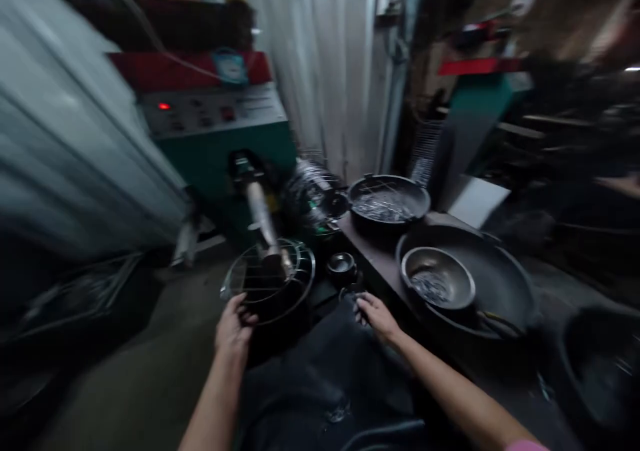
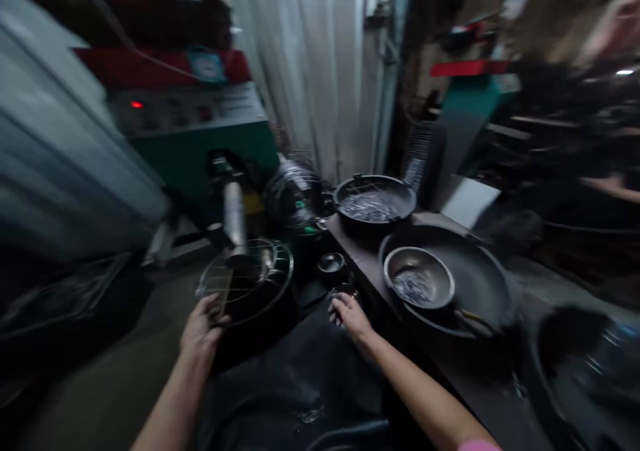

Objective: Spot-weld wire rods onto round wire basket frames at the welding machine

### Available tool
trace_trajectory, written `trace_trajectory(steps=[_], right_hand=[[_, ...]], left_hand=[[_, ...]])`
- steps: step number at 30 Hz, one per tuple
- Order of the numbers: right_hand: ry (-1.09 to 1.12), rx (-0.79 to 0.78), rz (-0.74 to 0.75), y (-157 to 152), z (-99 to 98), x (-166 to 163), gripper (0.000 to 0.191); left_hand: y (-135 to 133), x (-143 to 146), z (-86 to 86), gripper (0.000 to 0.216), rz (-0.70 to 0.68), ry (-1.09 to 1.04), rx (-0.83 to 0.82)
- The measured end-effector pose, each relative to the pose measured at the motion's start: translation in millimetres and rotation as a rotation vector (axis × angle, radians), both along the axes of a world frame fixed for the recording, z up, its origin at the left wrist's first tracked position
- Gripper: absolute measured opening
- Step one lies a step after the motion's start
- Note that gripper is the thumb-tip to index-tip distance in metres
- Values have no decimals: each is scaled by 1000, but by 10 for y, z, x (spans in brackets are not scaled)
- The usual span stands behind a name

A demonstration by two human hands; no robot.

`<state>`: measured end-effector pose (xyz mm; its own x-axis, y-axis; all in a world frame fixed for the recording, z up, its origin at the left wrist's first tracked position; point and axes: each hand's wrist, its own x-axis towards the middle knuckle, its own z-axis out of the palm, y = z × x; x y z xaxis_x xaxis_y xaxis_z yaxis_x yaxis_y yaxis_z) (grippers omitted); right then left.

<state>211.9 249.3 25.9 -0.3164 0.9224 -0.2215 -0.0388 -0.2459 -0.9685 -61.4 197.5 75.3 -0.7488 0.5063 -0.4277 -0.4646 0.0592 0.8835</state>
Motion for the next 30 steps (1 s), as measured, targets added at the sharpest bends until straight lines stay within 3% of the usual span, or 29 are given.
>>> trace_trajectory(steps=[3, 5, 10, 13, 16, 21, 30], right_hand=[[226, 130, 48, 40, 328, -499, 28], [216, 232, 139, -8, 470, -812, 27], [-49, 413, 304, 6, 413, -1263, 18], [-129, 442, 309, 75, 342, -1333, 16], [-128, 450, 300, 93, 390, -1320, 15], [36, 395, 130, 8, 497, -1250, 20], [-73, 378, 232, 35, 210, -1385, 15]], left_hand=[[-181, -170, -6, 30, 134, -60, 53], [-155, -153, -7, 34, 153, -70, 96], [-114, -132, -13, 38, 176, -63, 175], [-134, -170, -17, 39, 180, -78, 221], [-134, -187, -22, 40, 197, -94, 237], [-107, -189, -56, 40, 230, -114, 239], [-100, -152, -71, 41, 228, -87, 207]])
